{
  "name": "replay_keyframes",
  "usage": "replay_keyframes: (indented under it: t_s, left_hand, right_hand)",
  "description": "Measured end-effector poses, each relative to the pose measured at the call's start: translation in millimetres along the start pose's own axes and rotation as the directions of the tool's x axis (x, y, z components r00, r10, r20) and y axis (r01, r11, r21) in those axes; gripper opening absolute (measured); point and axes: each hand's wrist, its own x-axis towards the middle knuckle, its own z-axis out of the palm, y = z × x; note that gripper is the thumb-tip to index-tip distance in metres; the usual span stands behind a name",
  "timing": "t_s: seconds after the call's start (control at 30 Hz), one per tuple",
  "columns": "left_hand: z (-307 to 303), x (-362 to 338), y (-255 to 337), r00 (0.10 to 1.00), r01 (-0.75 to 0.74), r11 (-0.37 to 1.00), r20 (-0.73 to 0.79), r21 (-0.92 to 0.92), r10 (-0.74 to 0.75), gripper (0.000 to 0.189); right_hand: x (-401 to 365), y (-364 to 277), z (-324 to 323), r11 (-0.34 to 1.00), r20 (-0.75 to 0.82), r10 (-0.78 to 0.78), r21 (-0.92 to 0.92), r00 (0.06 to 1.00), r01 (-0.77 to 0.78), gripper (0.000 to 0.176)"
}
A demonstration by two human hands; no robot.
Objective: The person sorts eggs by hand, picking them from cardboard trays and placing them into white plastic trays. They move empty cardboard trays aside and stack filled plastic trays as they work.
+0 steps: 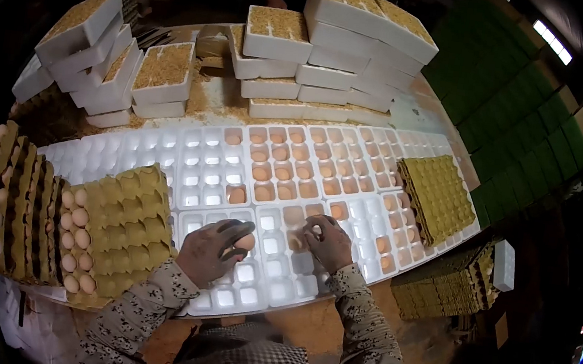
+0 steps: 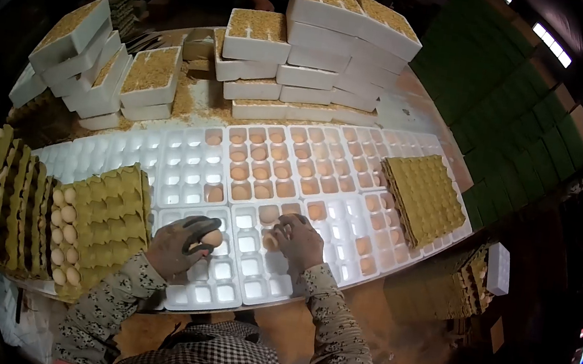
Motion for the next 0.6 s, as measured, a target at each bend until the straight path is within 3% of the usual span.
replay_keyframes:
  t_s: [0.03,0.07,0.13,0.17,0.2,0.23,0.27,0.3,0.33,0.37,0.4,0.43,0.47,0.5,0.6]
  left_hand:
    - [32.0,15.1,-1.8,0.998,-0.065,0.985,-0.007,0.163,0.067,0.049]
    - [60.2,29.4,-6.1,0.998,-0.037,0.982,0.05,0.187,0.028,0.048]
    - [104.3,55.7,-30.8,0.962,0.032,0.979,0.258,0.202,-0.085,0.04]
    - [102.2,64.0,-23.0,0.979,0.093,0.989,0.172,0.113,-0.111,0.036]
    - [100.2,70.3,-15.7,0.986,0.145,0.989,0.083,0.022,-0.146,0.033]
    - [106.6,74.7,-16.5,0.994,0.071,0.997,-0.085,-0.004,-0.071,0.031]
    - [116.4,80.4,-24.0,0.968,-0.009,1.0,-0.251,-0.011,0.006,0.03]
    - [128.7,86.7,-38.7,0.99,-0.032,0.979,-0.128,0.203,0.059,0.034]
    - [116.8,89.1,-22.3,0.992,0.123,0.97,0.011,0.21,-0.128,0.042]
    - [112.4,91.1,-21.7,0.98,0.027,0.909,0.17,0.416,-0.107,0.049]
    - [115.5,91.4,-26.6,0.97,0.065,0.917,0.19,0.395,-0.15,0.053]
    - [117.1,84.6,-28.8,0.995,0.029,0.933,0.078,0.358,-0.061,0.054]
    - [92.7,74.2,-14.2,0.996,0.046,0.968,0.065,0.247,-0.064,0.052]
    - [76.4,55.8,-15.2,0.995,-0.055,0.987,-0.073,0.152,0.066,0.051]
    - [-24.5,-27.2,4.1,0.94,-0.014,0.995,-0.337,0.102,0.048,0.048]
  right_hand:
    - [-5.7,-4.0,1.9,0.965,-0.087,-0.064,0.25,0.994,0.084,0.033]
    - [-11.0,1.4,11.6,0.961,-0.073,-0.076,0.259,0.994,0.092,0.033]
    - [-25.3,16.4,34.7,0.916,-0.123,-0.316,0.217,0.941,0.336,0.03]
    - [-28.8,24.8,43.4,0.907,-0.106,-0.336,0.23,0.936,0.352,0.03]
    - [-30.5,33.4,51.4,0.881,-0.109,-0.447,0.116,0.888,0.458,0.03]
    - [-26.4,36.3,56.2,0.83,-0.105,-0.555,0.004,0.825,0.558,0.029]
    - [-20.7,28.4,51.7,0.814,-0.095,-0.576,0.025,0.812,0.58,0.029]
    - [-19.1,15.6,40.5,0.854,-0.186,-0.509,0.011,0.841,0.519,0.031]
    - [-13.9,7.7,32.5,0.891,-0.275,-0.435,0.003,0.857,0.453,0.033]
    - [0.3,3.8,29.3,0.898,-0.286,-0.436,-0.08,0.853,0.432,0.029]
    - [16.4,0.6,27.8,0.893,-0.293,-0.451,-0.155,0.843,0.423,0.025]
    - [27.3,12.3,30.5,0.847,-0.108,-0.498,-0.274,0.86,0.456,0.022]
    - [35.5,26.3,37.7,0.773,0.078,-0.519,-0.381,0.851,0.506,0.02]
    - [38.3,32.2,41.7,0.756,0.093,-0.506,-0.432,0.858,0.492,0.019]
    - [31.4,-38.7,28.5,0.768,0.129,-0.431,-0.467,0.893,0.439,0.021]
